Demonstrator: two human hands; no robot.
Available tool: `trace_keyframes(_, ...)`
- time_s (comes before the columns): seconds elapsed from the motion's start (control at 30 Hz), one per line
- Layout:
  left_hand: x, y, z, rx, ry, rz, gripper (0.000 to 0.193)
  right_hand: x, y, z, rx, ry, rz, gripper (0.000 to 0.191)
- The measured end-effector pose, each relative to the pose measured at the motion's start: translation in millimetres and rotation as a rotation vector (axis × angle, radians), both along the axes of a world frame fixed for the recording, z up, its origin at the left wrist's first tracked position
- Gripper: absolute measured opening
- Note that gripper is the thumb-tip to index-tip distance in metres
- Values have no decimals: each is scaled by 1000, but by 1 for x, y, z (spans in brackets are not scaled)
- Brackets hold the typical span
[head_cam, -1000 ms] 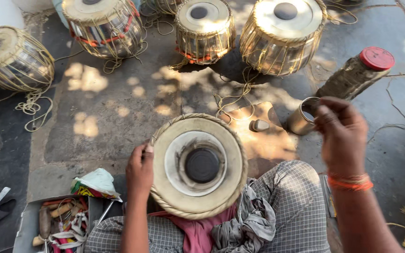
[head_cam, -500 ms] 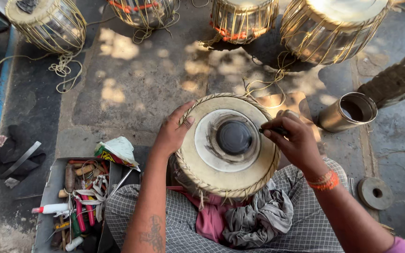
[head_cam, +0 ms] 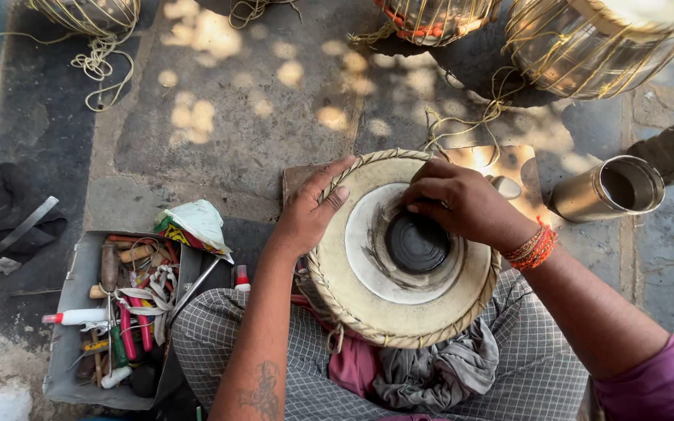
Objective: The person sits on the ground with a tabla drum on their lap and works a dark paste onto the center of the drum head, pressing and smoothing it with their fingers. They dip into a metal cup of water, rub the paste layer with a small stone, wipe with a cloth, and at one point pick up another drum from the ground before continuing to shape the paste.
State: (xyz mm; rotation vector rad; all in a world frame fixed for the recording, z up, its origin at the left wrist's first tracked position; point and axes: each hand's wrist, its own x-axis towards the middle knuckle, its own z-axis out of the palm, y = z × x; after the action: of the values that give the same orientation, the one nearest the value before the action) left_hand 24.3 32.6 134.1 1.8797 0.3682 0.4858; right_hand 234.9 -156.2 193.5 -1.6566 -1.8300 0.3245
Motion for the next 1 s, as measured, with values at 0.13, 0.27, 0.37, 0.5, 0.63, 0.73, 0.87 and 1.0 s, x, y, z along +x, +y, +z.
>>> trace_keyframes(0.13,-2,-3,4,-13,81,37,48,4,4,3,8,-43,82,18)
trace_keyframes(0.27,-3,-6,10,-39,23,23,47,5,-3,5,-59,-57,29,21)
trace_keyframes(0.37,-2,-7,13,-60,73,40,48,6,-11,5,-65,-69,-6,24)
trace_keyframes(0.5,-2,-7,13,-64,101,52,49,6,-21,2,-85,-51,-61,23)
trace_keyframes(0.63,-2,-6,11,-60,106,46,50,3,-33,-1,-45,-56,-113,23)
trace_keyframes(0.73,-1,-6,12,-59,106,58,49,-2,-41,-4,-16,-84,-155,21)
trace_keyframes(0.87,0,-6,14,-62,95,50,49,-14,-55,-10,-46,-98,-295,18)
trace_keyframes(1.0,-1,-8,15,-43,134,85,48,-35,-78,-17,-81,-40,-455,17)
